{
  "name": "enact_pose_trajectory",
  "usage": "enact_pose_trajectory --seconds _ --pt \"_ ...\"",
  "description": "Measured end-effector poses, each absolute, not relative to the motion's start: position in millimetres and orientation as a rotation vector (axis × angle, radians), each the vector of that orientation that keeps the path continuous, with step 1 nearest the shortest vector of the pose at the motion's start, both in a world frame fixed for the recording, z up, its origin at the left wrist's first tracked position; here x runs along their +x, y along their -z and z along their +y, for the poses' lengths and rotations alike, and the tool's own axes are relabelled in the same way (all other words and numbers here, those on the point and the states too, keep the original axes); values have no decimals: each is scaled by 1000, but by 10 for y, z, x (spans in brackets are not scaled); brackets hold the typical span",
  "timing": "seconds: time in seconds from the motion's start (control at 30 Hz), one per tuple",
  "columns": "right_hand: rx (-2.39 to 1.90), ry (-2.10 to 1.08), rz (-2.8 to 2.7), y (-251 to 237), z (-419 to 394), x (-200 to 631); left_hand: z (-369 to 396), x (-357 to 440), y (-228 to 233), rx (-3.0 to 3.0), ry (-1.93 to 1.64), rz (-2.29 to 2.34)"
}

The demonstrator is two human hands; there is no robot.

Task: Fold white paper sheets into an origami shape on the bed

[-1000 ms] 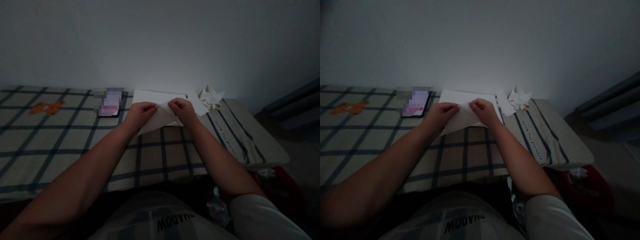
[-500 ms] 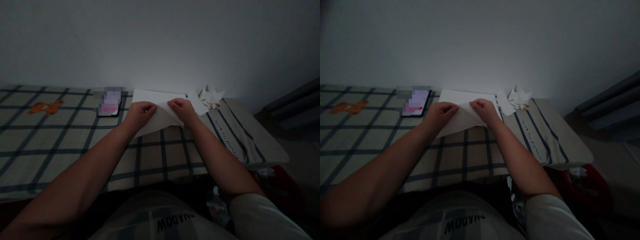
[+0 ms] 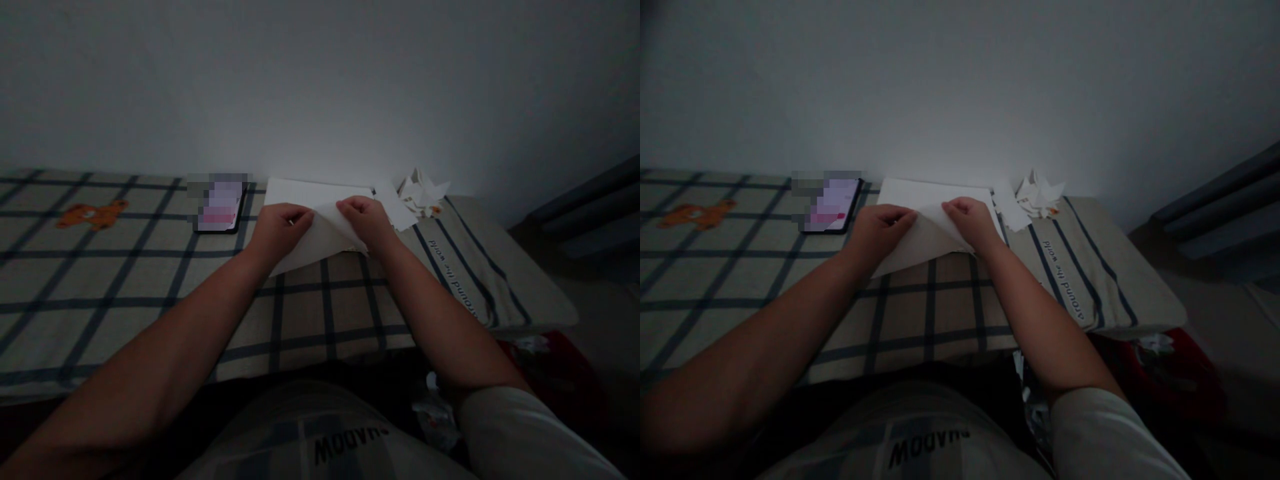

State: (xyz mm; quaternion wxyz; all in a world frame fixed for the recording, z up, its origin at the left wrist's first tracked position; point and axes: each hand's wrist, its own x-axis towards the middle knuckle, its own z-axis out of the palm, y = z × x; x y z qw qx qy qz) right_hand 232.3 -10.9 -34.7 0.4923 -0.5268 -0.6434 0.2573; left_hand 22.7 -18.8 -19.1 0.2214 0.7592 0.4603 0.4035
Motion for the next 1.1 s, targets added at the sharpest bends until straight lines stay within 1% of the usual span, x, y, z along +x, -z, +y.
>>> enact_pose_trajectory --seconds 0.2,0.37,0.57,0.67,0.8,0.97,1.1 --pt "-1230 -623 -1542 361 -98 2319 -186 236 181 2032 -1102 1260" --pt "-1204 -625 -1568 298 -157 2289 -155 247 195 2024 -979 1302" --pt "-1128 -733 -1675 267 -228 2245 -119 235 203 2014 -1014 1341" --pt "-1070 -679 -1820 265 -243 2246 -105 231 203 2009 -1000 1349" --pt "-1104 -616 -1917 263 -249 2259 -93 234 211 2021 -998 1362" --pt "-1124 -694 -1892 271 -241 2266 -88 224 227 2035 -984 1351" --pt "-1149 -692 -1803 274 -211 2282 -94 219 220 2063 -1013 1349"
